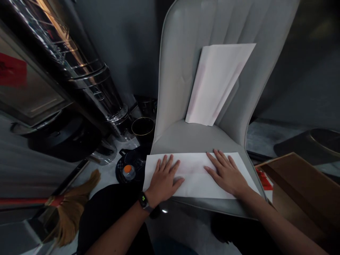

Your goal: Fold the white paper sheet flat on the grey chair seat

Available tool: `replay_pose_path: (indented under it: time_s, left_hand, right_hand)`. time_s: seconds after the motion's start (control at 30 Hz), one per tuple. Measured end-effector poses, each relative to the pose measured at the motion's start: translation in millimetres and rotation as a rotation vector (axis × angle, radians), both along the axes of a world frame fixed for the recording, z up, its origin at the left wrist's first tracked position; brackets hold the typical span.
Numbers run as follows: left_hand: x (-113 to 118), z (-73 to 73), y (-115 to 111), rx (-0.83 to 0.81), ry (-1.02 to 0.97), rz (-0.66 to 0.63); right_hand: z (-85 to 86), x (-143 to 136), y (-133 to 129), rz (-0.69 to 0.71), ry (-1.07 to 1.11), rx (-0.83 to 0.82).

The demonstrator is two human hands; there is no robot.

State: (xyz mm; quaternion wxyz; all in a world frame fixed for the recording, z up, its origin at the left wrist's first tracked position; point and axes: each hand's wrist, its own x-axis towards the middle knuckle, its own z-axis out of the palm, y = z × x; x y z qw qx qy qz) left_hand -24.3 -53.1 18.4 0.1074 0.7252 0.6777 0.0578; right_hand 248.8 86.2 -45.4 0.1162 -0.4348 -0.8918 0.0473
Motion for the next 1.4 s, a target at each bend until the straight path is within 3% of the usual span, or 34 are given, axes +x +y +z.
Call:
replay_pose_path:
  time_s: [0.47, 0.77, 1.4]
  left_hand:
    - [-3.2, -1.2, 2.0, 0.037, 0.017, 0.003]
    - [-6.5, -9.9, 5.4, 0.035, 0.017, 0.001]
    - [-7.7, -5.3, 0.8, 0.024, 0.018, 0.006]
  right_hand:
    - [4.8, 1.7, 3.3, 0.022, -0.03, -0.035]
    - [7.7, 0.7, 4.0, 0.026, -0.022, -0.04]
    - [12.9, -0.6, 2.8, 0.007, -0.038, -0.082]
